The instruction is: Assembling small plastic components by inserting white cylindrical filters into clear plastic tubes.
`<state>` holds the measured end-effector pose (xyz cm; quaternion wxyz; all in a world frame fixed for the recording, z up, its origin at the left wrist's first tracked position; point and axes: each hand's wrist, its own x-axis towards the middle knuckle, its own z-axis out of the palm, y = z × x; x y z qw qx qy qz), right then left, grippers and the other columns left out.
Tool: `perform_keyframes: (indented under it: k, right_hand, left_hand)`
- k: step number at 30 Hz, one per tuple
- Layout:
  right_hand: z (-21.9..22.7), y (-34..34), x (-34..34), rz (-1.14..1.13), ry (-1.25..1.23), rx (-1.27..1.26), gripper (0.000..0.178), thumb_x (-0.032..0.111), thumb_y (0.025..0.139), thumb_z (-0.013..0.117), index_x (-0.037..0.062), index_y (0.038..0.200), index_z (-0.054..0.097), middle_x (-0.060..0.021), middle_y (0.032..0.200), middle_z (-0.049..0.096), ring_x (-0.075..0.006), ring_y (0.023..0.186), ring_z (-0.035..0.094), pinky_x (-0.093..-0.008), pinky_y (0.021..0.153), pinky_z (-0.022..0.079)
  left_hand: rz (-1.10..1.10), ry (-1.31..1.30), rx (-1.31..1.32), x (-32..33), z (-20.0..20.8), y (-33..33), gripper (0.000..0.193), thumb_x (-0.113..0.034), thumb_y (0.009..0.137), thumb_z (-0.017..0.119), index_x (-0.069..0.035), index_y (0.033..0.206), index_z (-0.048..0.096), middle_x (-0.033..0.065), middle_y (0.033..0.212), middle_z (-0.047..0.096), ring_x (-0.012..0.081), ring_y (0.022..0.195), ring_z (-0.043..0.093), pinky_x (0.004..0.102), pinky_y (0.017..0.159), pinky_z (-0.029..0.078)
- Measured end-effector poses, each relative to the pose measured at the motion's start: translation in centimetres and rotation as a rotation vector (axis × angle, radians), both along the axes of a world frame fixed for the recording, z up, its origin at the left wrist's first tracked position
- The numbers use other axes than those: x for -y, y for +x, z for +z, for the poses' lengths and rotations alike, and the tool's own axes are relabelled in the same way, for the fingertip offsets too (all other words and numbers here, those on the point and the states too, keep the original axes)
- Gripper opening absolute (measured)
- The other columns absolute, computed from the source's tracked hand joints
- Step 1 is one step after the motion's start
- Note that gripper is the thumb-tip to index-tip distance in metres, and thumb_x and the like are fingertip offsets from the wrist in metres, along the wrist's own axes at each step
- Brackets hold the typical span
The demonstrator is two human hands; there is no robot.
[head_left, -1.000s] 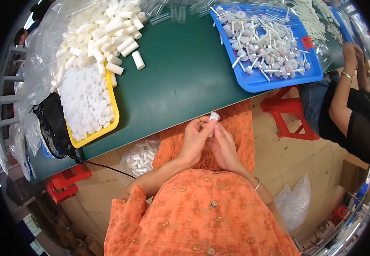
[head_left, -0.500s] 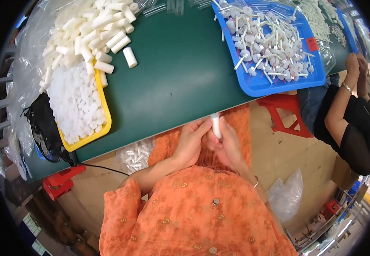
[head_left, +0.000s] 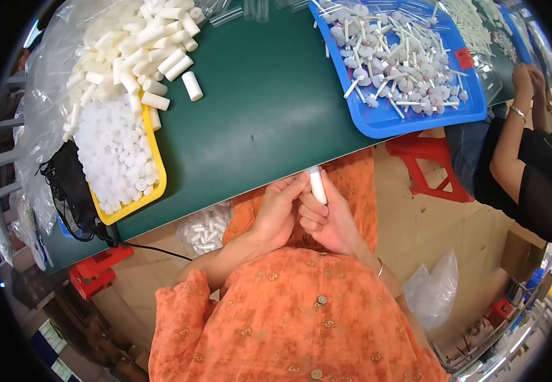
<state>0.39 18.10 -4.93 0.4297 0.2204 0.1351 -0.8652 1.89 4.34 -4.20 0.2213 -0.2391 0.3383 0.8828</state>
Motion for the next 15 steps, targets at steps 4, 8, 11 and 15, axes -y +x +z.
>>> perform_keyframes:
  k: [4,8,11,15]
  right_hand:
    - [0.2,1.3,0.2,0.012,0.429,-0.236,0.037,0.042,0.106,0.032,0.0096,0.098,0.047,0.0032,0.063,0.037,-0.0052,0.050,0.028,-0.0213,0.044,0.024]
    - [-0.3,1.1,-0.3,0.010,0.133,-0.226,0.038,0.044,0.105,0.034,0.0098,0.095,0.046,0.0010,0.069,0.045,-0.0069,0.052,0.034,-0.0211,0.045,0.029]
    - [-0.1,0.8,-1.5,0.119,0.350,-0.384,0.031,0.039,0.103,0.046,0.0081,0.098,0.050,-0.0012,0.070,0.049,-0.0096,0.054,0.040,-0.0235,0.046,0.032]
    - [2.6,-0.3,-4.8,0.156,1.278,-1.698,0.057,0.018,0.074,0.078,0.0030,0.123,0.053,-0.0104,0.091,0.062,-0.0262,0.080,0.059,-0.0351,0.069,0.047]
  left_hand:
    - [0.004,-0.083,0.066,-1.1,0.7,-0.3,0.027,-0.029,0.100,0.053,-0.004,0.099,0.064,0.0045,0.075,0.063,0.0102,0.064,0.057,0.0245,0.064,0.049]
    - [-0.043,-0.114,0.018,-0.5,-0.4,0.4,0.032,-0.032,0.101,0.052,-0.004,0.106,0.065,0.0056,0.074,0.063,0.0102,0.061,0.057,0.0236,0.060,0.048]
    - [-0.097,-0.050,-0.055,-0.1,0.1,0.8,0.033,-0.030,0.101,0.052,-0.002,0.113,0.063,0.0058,0.093,0.065,0.0129,0.075,0.060,0.0266,0.067,0.050]
    - [0.009,-0.159,-0.052,0.2,3.3,1.0,0.032,-0.027,0.100,0.053,-0.001,0.117,0.061,0.0089,0.108,0.066,0.0173,0.095,0.064,0.0318,0.086,0.052]
